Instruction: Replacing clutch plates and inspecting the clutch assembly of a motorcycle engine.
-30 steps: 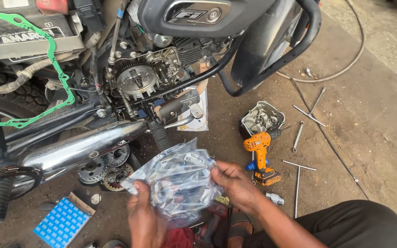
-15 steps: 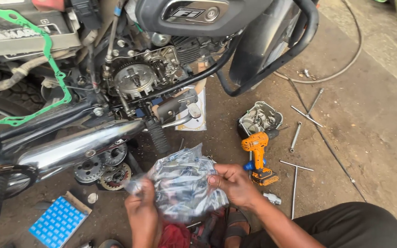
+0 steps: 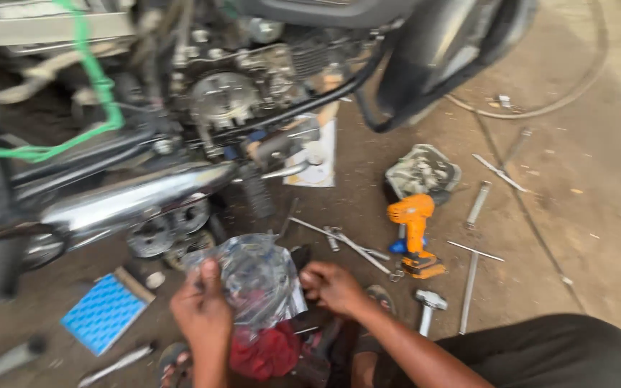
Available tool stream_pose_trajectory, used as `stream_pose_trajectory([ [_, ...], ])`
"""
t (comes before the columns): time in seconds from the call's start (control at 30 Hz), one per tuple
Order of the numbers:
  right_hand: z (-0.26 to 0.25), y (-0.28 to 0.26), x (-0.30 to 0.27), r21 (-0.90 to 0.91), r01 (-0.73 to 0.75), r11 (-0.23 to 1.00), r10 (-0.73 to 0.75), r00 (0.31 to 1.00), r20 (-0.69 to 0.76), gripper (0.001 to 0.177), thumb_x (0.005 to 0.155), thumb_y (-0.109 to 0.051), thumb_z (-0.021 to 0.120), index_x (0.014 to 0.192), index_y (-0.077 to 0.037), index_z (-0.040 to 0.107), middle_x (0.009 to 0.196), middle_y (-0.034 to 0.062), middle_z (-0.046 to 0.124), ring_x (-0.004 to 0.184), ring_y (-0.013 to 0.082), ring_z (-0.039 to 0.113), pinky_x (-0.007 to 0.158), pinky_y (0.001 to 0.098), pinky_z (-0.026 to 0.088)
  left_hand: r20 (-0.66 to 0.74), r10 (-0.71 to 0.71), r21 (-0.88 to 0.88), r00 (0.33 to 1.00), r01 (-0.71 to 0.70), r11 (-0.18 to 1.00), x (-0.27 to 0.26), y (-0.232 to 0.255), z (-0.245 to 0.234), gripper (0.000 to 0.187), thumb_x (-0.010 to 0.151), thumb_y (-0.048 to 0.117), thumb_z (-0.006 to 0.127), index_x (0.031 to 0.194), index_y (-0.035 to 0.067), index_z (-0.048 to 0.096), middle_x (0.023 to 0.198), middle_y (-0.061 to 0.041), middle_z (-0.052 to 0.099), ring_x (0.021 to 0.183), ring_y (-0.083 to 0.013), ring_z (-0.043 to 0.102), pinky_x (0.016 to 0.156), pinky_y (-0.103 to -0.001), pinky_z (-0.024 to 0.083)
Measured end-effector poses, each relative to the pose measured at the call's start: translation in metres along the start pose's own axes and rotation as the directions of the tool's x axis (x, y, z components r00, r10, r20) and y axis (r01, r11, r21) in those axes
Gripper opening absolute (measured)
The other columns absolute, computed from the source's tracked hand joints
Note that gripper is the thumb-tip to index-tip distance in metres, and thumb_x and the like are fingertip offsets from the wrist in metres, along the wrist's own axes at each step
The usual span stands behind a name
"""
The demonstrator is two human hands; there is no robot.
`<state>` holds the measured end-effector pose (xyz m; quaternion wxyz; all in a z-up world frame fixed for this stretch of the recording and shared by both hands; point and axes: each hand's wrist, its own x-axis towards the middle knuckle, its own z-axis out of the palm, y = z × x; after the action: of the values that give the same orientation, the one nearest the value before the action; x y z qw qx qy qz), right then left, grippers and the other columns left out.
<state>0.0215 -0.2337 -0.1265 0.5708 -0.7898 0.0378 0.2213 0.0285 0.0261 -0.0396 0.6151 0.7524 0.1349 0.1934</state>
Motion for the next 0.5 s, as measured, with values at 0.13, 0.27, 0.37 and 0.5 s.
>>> stream_pose_trajectory([
  [0.13, 0.008, 0.042, 0.003, -0.680, 0.172, 0.713, -0.103, 0.985, 0.141, 0.008, 0.088, -0.014, 0.069, 0.095, -0.012, 0.072, 0.088, 0.0130, 0.073, 0.083, 0.0318, 0.069, 0.076, 0.0453, 0.056, -0.053, -0.117, 0.042, 0.992, 0.120, 0.992, 0.003, 0.006, -0.002, 0.043, 0.106, 0.033, 0.063, 0.077, 0.002, 0.067, 0.055, 0.002, 0.047, 0.052, -0.0085, 0.038, 0.047, -0.030, 0.029],
  [0.27, 0.038, 0.024, -0.002, -0.742, 0.077, 0.666, -0.013, 0.996, 0.091, 0.015, 0.086, -0.021, 0.073, 0.099, -0.013, 0.071, 0.095, 0.0145, 0.072, 0.091, 0.0369, 0.068, 0.080, 0.0495, 0.055, -0.129, -0.167, -0.005, 0.977, 0.168, 0.986, 0.006, 0.016, -0.020, 0.039, 0.106, 0.034, 0.062, 0.081, 0.004, 0.070, 0.057, 0.003, 0.050, 0.052, -0.0074, 0.042, 0.047, -0.027, 0.031],
  [0.37, 0.058, 0.007, 0.004, -0.746, 0.071, 0.662, -0.189, 0.979, -0.074, 0.030, 0.082, -0.025, 0.076, 0.107, -0.010, 0.067, 0.107, 0.0168, 0.069, 0.104, 0.0385, 0.065, 0.083, 0.0494, 0.055, -0.335, 0.052, -0.029, 0.941, -0.065, 0.997, 0.006, 0.015, -0.046, 0.039, 0.115, 0.031, 0.060, 0.090, 0.002, 0.066, 0.071, 0.001, 0.055, 0.063, -0.0072, 0.048, 0.056, -0.025, 0.035],
  [0.5, 0.062, 0.016, 0.021, -0.746, 0.098, 0.659, -0.263, 0.959, -0.107, 0.056, 0.076, -0.030, 0.078, 0.122, -0.001, 0.063, 0.122, 0.0246, 0.062, 0.115, 0.0428, 0.055, 0.087, 0.0533, 0.051, -0.577, 0.031, -0.016, 0.816, -0.049, 0.999, 0.010, 0.049, -0.065, 0.047, 0.122, 0.032, 0.054, 0.092, -0.002, 0.065, 0.078, -0.003, 0.062, 0.068, -0.0087, 0.054, 0.060, -0.025, 0.043],
])
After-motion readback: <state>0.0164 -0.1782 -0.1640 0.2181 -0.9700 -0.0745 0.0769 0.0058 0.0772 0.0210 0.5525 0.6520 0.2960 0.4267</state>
